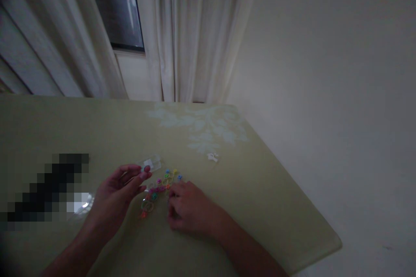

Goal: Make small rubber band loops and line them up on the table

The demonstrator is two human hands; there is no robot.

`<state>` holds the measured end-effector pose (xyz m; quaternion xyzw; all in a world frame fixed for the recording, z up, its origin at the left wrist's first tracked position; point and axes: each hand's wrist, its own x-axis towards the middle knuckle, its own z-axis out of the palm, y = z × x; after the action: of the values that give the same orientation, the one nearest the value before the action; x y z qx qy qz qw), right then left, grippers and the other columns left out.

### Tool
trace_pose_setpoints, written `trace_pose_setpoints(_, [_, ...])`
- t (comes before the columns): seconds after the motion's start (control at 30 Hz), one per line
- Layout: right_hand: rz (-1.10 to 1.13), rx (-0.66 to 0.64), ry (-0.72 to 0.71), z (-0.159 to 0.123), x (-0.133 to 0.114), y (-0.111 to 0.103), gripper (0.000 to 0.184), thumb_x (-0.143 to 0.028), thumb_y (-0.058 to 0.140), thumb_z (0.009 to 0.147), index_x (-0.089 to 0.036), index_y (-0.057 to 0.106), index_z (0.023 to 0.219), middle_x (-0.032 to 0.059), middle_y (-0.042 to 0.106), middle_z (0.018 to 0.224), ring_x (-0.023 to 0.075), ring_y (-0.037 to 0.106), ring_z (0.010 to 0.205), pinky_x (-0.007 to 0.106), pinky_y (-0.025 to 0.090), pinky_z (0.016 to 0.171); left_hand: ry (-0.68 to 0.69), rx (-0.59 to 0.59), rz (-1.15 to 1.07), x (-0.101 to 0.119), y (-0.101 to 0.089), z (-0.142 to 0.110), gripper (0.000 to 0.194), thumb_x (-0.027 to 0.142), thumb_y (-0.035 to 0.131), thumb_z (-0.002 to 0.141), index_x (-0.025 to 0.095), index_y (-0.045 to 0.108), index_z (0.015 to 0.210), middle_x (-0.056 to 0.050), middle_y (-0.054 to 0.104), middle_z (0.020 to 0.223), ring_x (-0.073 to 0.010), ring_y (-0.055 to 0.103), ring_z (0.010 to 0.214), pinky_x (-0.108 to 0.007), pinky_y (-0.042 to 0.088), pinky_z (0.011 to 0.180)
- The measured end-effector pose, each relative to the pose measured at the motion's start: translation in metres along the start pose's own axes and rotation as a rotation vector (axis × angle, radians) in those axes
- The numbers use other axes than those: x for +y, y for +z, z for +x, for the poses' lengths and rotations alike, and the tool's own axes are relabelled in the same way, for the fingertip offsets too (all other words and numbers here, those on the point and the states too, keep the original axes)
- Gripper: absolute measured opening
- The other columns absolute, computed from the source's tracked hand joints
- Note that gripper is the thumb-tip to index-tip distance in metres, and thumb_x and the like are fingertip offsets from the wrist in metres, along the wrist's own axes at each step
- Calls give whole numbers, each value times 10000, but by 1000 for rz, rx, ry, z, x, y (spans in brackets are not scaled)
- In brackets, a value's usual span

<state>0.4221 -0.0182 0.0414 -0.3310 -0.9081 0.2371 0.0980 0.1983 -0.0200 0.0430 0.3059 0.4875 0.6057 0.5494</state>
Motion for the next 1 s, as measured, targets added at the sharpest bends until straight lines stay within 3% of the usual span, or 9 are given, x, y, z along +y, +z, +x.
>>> trace_pose_setpoints(0.3, [220, 90, -28, 0, 9, -5, 118, -255, 829, 847, -195, 755, 916, 68, 674, 1165, 221, 627, 1105, 343, 483, 1011, 10, -85, 129, -7, 9, -10, 427, 383, 973, 658, 206, 706, 941, -39, 822, 863, -208, 787, 756, -234, 607, 589])
trace_pose_setpoints(0.53, [38, 15, -10, 0, 1, 5, 44, -204, 786, 823, -186, 750, 839, 58, 673, 1028, 216, 624, 979, 343, 488, 923, -2, -91, 109, -7, 10, -11, 437, 398, 962, 675, 215, 702, 974, -47, 836, 915, -220, 804, 794, -244, 613, 608])
trace_pose_setpoints(0.67, [-110, 5, -45, 3, -3, 10, 156, -274, 821, 781, -160, 715, 792, 80, 666, 966, 242, 604, 943, 374, 496, 906, -7, -84, 105, -8, 9, -10, 432, 409, 959, 685, 216, 701, 974, -43, 835, 927, -220, 806, 821, -250, 624, 646])
trace_pose_setpoints(0.77, [-77, 19, -49, 4, 0, 8, 195, -286, 857, 746, -173, 700, 768, 75, 664, 977, 246, 604, 951, 380, 495, 915, -17, -87, 108, -9, 8, -9, 431, 416, 959, 684, 220, 702, 970, -45, 835, 937, -221, 808, 815, -257, 627, 667])
trace_pose_setpoints(0.87, [146, 113, -12, 4, 5, 0, 187, -209, 865, 728, -191, 684, 774, 41, 647, 1007, 217, 619, 973, 334, 494, 898, -16, -95, 126, -9, 9, -10, 426, 420, 961, 677, 224, 710, 960, -43, 829, 925, -218, 801, 803, -253, 616, 655])
trace_pose_setpoints(1.0, [477, 431, 71, 4, 5, -9, 184, -79, 787, 711, -198, 671, 790, 10, 602, 1001, 164, 611, 923, 272, 482, 821, -29, -130, 174, -11, 16, -18, 411, 453, 958, 663, 217, 732, 911, -38, 806, 873, -214, 775, 775, -251, 599, 614])
